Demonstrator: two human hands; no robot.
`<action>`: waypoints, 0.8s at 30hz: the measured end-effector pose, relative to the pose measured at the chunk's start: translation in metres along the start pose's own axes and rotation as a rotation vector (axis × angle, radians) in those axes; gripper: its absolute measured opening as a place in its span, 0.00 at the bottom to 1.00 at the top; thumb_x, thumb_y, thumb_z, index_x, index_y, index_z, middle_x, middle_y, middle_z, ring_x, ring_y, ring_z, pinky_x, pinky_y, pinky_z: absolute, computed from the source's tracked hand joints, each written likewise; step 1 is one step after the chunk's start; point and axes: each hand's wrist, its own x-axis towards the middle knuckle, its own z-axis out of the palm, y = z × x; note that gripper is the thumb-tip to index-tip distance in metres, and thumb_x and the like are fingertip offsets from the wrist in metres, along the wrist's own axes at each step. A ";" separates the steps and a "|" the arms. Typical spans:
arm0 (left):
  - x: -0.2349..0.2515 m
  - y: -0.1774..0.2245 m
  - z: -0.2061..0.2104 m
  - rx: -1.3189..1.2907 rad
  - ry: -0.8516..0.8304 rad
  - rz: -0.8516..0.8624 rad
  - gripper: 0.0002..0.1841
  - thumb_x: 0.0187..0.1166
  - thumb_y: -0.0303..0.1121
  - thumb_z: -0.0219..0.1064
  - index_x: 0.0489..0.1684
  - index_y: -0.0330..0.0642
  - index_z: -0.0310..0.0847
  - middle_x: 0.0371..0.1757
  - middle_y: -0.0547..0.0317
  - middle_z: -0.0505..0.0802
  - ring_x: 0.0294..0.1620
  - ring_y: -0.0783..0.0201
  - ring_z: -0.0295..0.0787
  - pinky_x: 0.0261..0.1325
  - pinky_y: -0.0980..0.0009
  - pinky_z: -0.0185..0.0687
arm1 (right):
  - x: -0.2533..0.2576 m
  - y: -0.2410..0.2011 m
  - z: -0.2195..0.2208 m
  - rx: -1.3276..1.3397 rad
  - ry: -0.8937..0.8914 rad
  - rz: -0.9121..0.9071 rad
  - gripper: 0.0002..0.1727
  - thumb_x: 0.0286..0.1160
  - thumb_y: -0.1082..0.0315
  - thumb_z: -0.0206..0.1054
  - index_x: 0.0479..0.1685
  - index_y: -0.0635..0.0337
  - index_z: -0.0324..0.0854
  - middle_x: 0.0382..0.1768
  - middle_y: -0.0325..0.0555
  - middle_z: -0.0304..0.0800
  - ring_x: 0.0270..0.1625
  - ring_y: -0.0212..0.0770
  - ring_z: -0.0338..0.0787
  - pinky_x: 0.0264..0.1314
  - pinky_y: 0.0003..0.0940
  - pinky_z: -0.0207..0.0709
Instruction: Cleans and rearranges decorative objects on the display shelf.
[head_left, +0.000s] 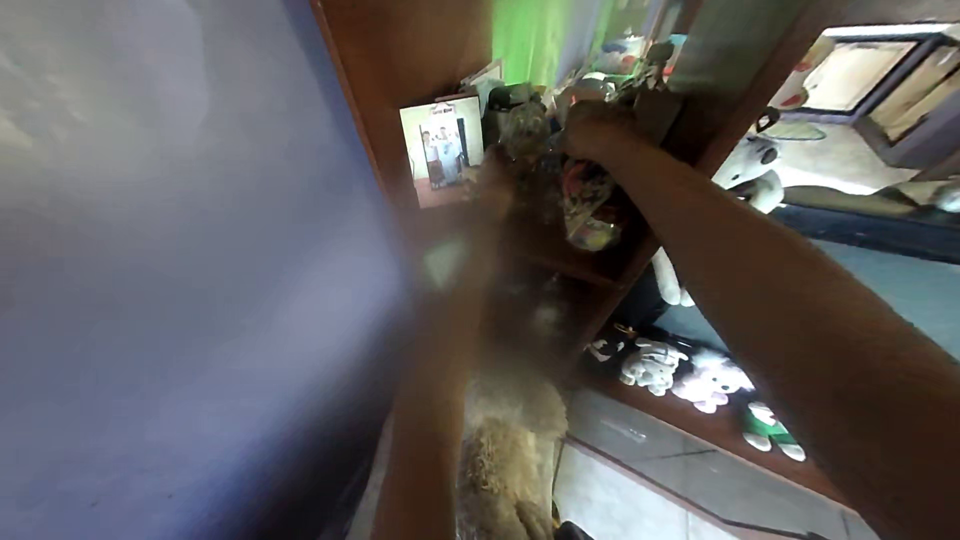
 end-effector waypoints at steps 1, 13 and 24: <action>-0.003 0.002 0.000 0.039 -0.004 -0.011 0.35 0.79 0.41 0.73 0.84 0.37 0.66 0.74 0.34 0.82 0.77 0.38 0.76 0.80 0.42 0.68 | -0.002 0.000 -0.001 -0.010 0.000 -0.005 0.27 0.83 0.61 0.65 0.66 0.80 0.73 0.68 0.77 0.78 0.75 0.73 0.77 0.70 0.73 0.67; -0.019 -0.030 -0.006 0.248 -0.061 0.064 0.32 0.77 0.27 0.71 0.83 0.35 0.65 0.75 0.31 0.80 0.77 0.36 0.77 0.79 0.45 0.72 | -0.007 -0.002 -0.001 -0.023 0.046 0.051 0.26 0.84 0.61 0.62 0.66 0.80 0.74 0.68 0.76 0.79 0.75 0.72 0.77 0.70 0.73 0.67; -0.022 -0.036 0.004 0.332 -0.121 -0.008 0.40 0.75 0.37 0.75 0.87 0.39 0.59 0.71 0.35 0.85 0.72 0.39 0.84 0.74 0.41 0.77 | 0.010 0.009 0.011 -0.010 0.064 0.006 0.30 0.83 0.57 0.64 0.72 0.77 0.72 0.72 0.77 0.75 0.78 0.74 0.74 0.72 0.77 0.64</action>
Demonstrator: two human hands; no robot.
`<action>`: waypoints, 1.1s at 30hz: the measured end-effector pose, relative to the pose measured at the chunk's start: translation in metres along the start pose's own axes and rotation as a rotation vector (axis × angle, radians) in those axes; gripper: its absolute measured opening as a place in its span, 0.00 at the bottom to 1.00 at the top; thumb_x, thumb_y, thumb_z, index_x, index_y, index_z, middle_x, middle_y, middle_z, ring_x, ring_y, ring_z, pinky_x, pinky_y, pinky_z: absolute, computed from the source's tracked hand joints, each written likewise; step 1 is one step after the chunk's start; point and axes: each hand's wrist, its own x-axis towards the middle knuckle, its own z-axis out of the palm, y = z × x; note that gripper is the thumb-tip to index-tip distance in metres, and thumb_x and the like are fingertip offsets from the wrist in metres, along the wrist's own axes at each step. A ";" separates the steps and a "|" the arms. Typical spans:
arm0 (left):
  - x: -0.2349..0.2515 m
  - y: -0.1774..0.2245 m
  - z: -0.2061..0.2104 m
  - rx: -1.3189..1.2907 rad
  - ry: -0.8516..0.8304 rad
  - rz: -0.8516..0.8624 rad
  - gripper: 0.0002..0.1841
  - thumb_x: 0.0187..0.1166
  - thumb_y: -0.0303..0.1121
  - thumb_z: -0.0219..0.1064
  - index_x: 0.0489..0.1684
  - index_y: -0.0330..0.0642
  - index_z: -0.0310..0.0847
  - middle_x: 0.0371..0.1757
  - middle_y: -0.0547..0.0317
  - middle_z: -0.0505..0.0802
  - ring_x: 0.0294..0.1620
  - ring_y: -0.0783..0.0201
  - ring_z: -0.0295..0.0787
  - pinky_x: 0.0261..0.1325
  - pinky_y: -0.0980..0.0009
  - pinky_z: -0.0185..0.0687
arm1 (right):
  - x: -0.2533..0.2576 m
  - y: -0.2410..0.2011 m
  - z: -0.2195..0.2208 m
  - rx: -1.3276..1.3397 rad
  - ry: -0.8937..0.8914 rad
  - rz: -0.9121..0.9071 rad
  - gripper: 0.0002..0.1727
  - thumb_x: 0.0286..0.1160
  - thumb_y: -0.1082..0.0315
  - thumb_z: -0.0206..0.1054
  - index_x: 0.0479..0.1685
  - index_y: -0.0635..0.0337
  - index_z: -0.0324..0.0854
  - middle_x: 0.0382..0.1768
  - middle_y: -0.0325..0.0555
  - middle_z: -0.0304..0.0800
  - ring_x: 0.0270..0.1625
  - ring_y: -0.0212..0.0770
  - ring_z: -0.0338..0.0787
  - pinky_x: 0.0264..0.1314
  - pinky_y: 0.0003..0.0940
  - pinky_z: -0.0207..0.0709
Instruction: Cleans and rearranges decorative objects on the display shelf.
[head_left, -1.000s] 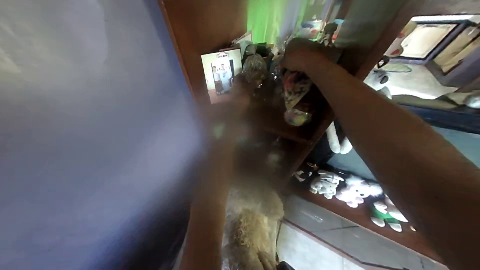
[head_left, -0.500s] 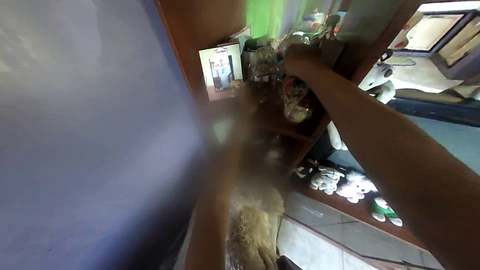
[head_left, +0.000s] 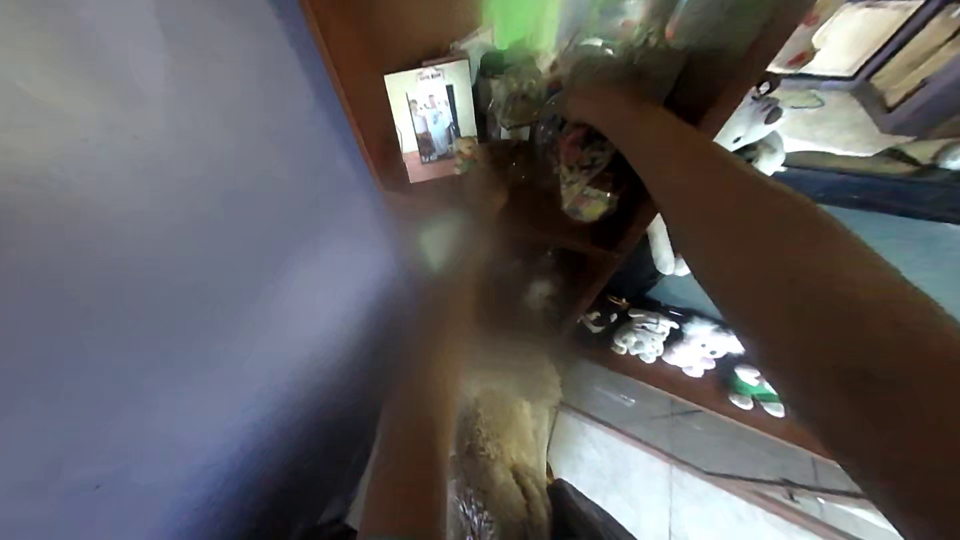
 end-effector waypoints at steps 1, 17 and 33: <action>0.000 0.001 0.000 0.021 0.001 -0.030 0.41 0.75 0.38 0.75 0.88 0.40 0.56 0.70 0.35 0.86 0.71 0.38 0.84 0.72 0.40 0.78 | -0.001 0.001 -0.001 0.000 0.012 -0.004 0.31 0.82 0.55 0.64 0.71 0.76 0.74 0.72 0.76 0.76 0.77 0.74 0.74 0.71 0.77 0.65; -0.019 -0.010 -0.004 -0.092 0.185 0.057 0.43 0.69 0.33 0.80 0.85 0.32 0.58 0.74 0.34 0.82 0.75 0.43 0.80 0.78 0.50 0.75 | -0.018 -0.003 -0.015 -0.052 0.132 -0.082 0.27 0.82 0.54 0.64 0.64 0.72 0.81 0.64 0.73 0.84 0.70 0.74 0.81 0.64 0.78 0.69; -0.071 -0.065 -0.014 -0.437 0.389 0.332 0.19 0.83 0.18 0.52 0.71 0.21 0.70 0.57 0.36 0.90 0.57 0.53 0.91 0.65 0.59 0.86 | -0.299 0.105 0.203 0.868 -0.743 0.038 0.18 0.91 0.60 0.55 0.52 0.67 0.83 0.37 0.48 0.86 0.37 0.38 0.84 0.46 0.37 0.80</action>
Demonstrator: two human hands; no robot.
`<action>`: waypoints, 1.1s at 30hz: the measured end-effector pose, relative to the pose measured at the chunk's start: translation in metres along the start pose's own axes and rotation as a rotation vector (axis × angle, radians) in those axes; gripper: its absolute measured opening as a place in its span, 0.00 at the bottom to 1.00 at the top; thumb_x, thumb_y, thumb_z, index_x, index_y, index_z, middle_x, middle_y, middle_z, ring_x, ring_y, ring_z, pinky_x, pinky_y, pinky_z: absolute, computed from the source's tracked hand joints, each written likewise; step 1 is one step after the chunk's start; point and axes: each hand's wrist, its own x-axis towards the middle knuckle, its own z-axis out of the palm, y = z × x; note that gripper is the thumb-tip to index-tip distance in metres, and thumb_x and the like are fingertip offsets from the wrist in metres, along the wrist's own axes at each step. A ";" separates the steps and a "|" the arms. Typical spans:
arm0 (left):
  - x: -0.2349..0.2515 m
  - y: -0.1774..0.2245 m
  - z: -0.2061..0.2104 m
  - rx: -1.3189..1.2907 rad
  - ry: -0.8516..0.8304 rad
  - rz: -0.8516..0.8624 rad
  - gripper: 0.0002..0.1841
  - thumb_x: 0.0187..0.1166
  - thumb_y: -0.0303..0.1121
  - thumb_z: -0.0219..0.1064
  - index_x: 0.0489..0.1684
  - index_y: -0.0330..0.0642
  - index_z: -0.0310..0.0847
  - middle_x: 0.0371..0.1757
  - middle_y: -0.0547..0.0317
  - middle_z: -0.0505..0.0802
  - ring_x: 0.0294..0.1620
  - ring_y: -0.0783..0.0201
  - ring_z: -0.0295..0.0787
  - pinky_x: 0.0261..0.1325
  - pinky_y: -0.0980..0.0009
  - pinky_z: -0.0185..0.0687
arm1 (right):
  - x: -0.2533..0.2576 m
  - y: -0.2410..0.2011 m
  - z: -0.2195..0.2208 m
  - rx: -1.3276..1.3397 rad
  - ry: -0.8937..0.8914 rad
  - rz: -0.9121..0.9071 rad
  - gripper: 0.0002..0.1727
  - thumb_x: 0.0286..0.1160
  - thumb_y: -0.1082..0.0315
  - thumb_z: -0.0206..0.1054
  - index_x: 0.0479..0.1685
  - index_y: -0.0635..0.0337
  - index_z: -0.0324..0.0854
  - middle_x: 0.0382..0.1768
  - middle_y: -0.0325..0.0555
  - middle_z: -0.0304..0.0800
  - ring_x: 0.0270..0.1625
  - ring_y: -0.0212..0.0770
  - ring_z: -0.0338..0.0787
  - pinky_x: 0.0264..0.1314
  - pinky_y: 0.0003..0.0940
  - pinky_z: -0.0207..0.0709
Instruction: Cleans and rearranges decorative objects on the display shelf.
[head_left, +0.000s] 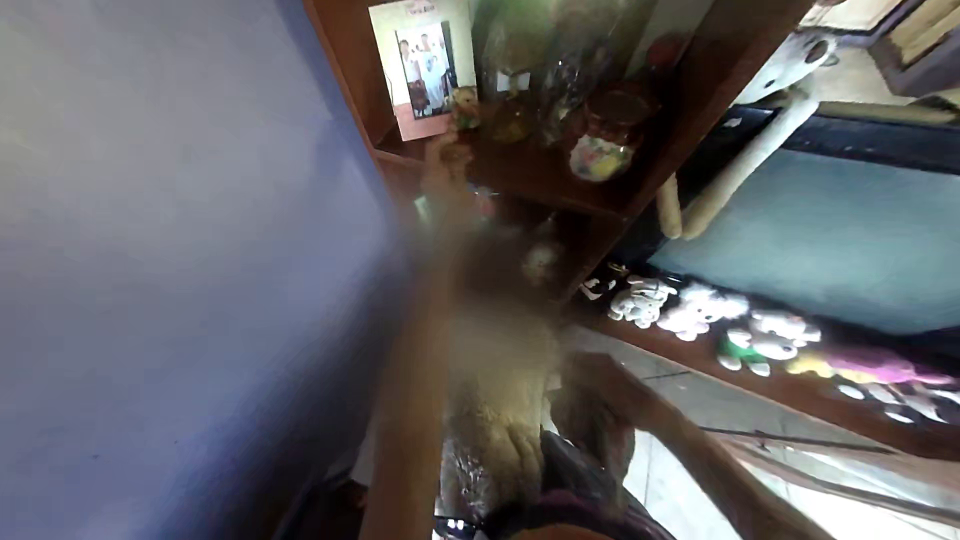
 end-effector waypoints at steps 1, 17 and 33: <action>-0.012 -0.004 -0.008 -0.082 0.040 -0.023 0.20 0.84 0.19 0.53 0.73 0.19 0.68 0.60 0.33 0.88 0.59 0.52 0.91 0.66 0.58 0.86 | -0.005 0.035 0.010 0.298 0.106 0.062 0.17 0.92 0.60 0.50 0.48 0.60 0.84 0.29 0.38 0.86 0.28 0.28 0.84 0.33 0.26 0.81; -0.285 -0.049 -0.023 0.426 -0.442 -0.640 0.30 0.84 0.36 0.61 0.85 0.34 0.67 0.88 0.33 0.66 0.90 0.39 0.59 0.93 0.50 0.49 | -0.015 0.061 0.016 1.275 -0.008 -0.117 0.18 0.85 0.52 0.56 0.49 0.49 0.89 0.42 0.40 0.96 0.43 0.33 0.96 0.45 0.35 0.93; -0.353 0.081 -0.028 -0.192 -0.022 -0.592 0.44 0.84 0.49 0.56 0.88 0.18 0.45 0.89 0.26 0.59 0.90 0.50 0.57 0.90 0.62 0.53 | -0.029 0.017 0.106 0.935 0.413 0.006 0.14 0.88 0.68 0.49 0.64 0.58 0.73 0.35 0.35 0.90 0.32 0.27 0.89 0.33 0.26 0.87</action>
